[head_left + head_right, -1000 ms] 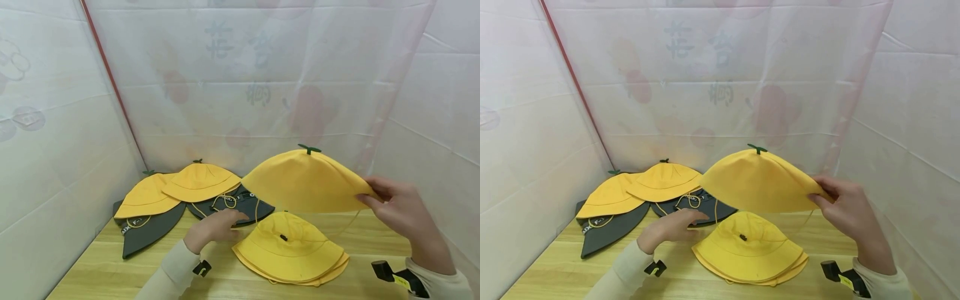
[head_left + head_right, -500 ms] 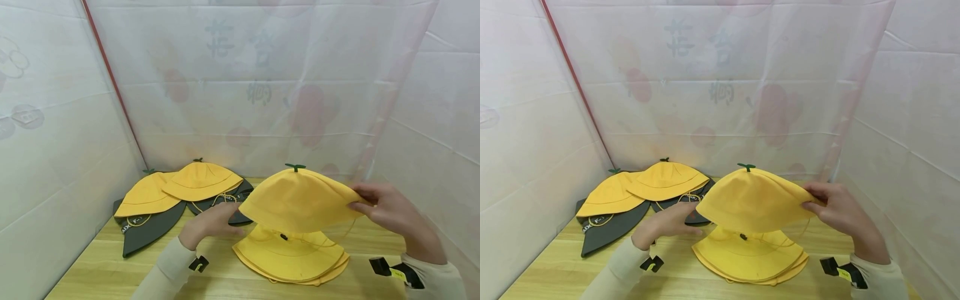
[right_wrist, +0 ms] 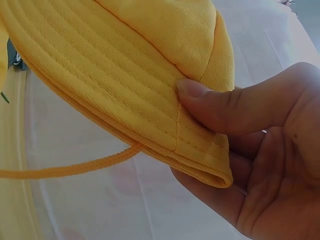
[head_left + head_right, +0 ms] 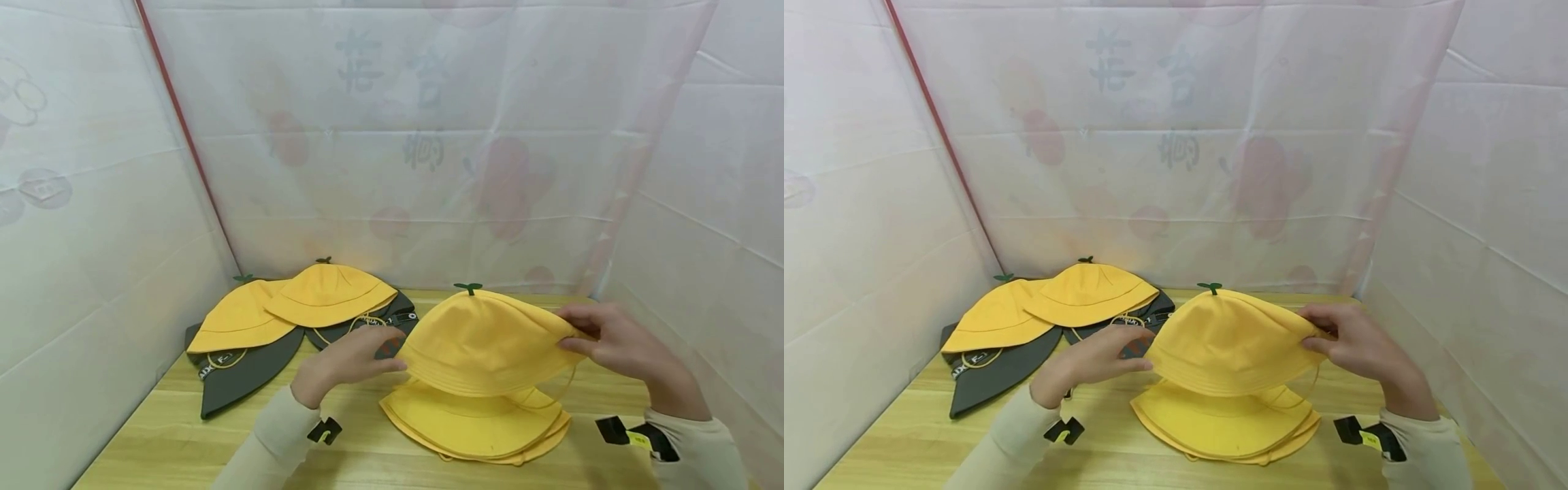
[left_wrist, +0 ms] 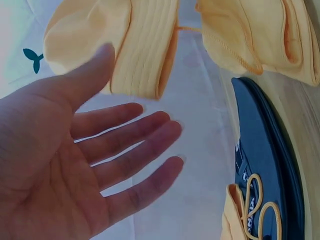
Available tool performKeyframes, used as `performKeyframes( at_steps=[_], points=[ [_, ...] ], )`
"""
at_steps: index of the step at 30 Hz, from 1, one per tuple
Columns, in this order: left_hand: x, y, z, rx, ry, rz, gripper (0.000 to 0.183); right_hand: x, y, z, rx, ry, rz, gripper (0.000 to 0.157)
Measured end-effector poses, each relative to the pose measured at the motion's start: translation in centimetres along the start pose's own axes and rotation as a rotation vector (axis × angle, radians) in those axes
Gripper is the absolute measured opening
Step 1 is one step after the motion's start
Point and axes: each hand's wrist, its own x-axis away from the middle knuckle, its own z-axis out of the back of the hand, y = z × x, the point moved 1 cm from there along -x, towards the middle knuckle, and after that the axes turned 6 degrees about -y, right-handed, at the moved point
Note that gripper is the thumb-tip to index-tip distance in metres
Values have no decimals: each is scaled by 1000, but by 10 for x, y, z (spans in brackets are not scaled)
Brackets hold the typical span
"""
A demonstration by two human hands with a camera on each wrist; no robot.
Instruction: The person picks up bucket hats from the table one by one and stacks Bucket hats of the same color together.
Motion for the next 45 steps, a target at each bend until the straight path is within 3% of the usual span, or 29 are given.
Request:
performKeyframes(
  at_steps=[9, 15, 21, 26, 29, 34, 41, 45],
  points=[
    [-6, 6, -1, -16, 73, -124, 8, -3, 2, -3, -37, -32, 10, 32],
    [-7, 8, -1, -13, 103, -133, 17, -5, 2, -3, -67, -69, -7, 29],
    [-8, 9, -1, -22, 102, -116, 5, -7, 5, -2, -113, -140, -38, 24],
    [-7, 9, -3, 7, 81, -77, 33, -7, 9, -4, -178, -251, -52, 23],
    [-6, 9, -5, 16, 60, -67, 37, -6, 10, -4, -156, -274, -62, 23],
    [-7, 8, -7, 30, 39, -68, 31, -5, 13, -6, -104, -314, -42, 18],
    [-8, 8, -10, 41, 27, -73, 21, -5, 20, -7, -136, -415, -69, 21],
    [-10, 8, -13, 42, 16, -91, 4, -5, 25, -10, -129, -437, -50, 23]
  ],
)
